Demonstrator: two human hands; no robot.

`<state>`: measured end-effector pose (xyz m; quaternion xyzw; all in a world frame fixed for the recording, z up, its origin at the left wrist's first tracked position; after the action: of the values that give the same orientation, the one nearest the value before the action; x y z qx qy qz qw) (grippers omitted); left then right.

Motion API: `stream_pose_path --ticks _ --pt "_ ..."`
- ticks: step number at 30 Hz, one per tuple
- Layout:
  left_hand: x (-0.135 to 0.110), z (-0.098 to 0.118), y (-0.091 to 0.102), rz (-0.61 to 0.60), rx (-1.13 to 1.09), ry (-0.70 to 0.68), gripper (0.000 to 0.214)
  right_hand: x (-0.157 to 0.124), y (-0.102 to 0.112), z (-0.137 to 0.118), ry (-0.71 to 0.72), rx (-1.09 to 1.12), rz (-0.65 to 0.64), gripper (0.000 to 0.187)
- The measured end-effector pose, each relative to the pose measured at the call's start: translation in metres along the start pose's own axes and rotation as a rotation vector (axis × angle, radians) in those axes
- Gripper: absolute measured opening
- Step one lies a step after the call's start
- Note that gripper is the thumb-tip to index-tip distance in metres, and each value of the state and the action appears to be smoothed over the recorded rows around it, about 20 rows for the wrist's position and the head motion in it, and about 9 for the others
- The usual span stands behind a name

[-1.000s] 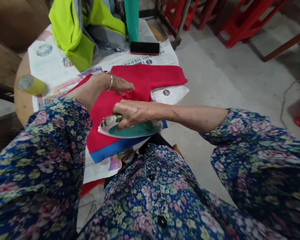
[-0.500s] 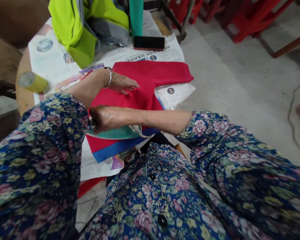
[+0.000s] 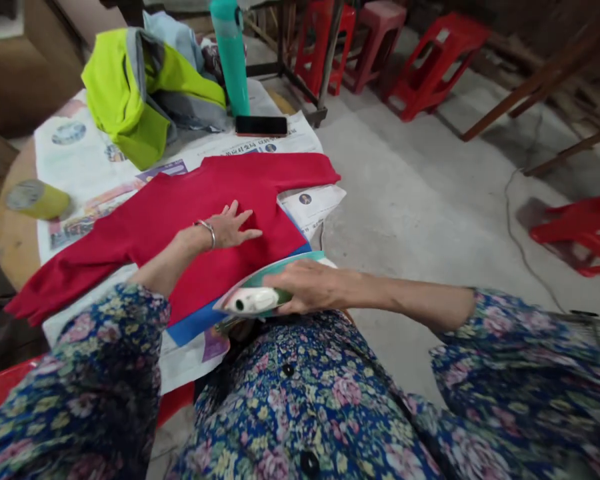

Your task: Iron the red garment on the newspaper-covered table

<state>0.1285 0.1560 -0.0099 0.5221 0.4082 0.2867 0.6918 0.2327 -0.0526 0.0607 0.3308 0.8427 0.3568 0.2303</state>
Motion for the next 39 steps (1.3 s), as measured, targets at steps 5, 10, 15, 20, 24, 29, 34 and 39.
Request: stream_pose_path --ticks 5,10,15,20,24,29,34,39 --pt "-0.050 0.009 -0.034 0.179 -0.040 -0.004 0.091 -0.076 0.027 0.041 -0.446 0.180 0.362 0.019" --pt "-0.061 0.027 -0.051 0.239 -0.124 -0.020 0.088 -0.105 0.050 0.051 -0.679 0.373 0.726 0.025" --pt "-0.069 0.043 -0.069 0.258 -0.192 -0.056 0.104 -0.053 0.076 0.057 -0.567 0.411 0.819 0.018" --pt "-0.083 0.050 -0.087 0.319 -0.243 0.004 0.123 -0.002 0.094 0.073 -0.572 0.319 0.721 0.017" --pt "-0.091 0.054 -0.091 0.322 -0.247 0.026 0.127 0.013 0.108 0.091 -0.584 0.233 0.663 0.021" --pt "-0.091 0.048 -0.077 0.285 -0.201 0.056 0.116 0.024 0.136 0.112 -0.651 0.110 0.754 0.015" --pt "-0.061 0.030 -0.047 0.370 -0.176 0.198 0.069 0.044 0.155 0.109 -0.597 -0.069 0.712 0.014" --pt "-0.037 0.028 -0.053 0.336 -0.146 0.210 0.072 0.076 0.158 0.103 -0.468 -0.003 0.571 0.015"
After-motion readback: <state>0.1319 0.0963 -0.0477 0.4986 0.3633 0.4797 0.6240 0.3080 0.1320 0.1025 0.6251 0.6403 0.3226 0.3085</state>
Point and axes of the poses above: each hand's wrist, its own x-axis towards the middle knuckle, its own y-axis out of the back of the hand, z = x × y, the point moved 4 cm from there along x, towards the middle knuckle, and after that the axes turned 11 degrees about y, right-handed, at the moved point
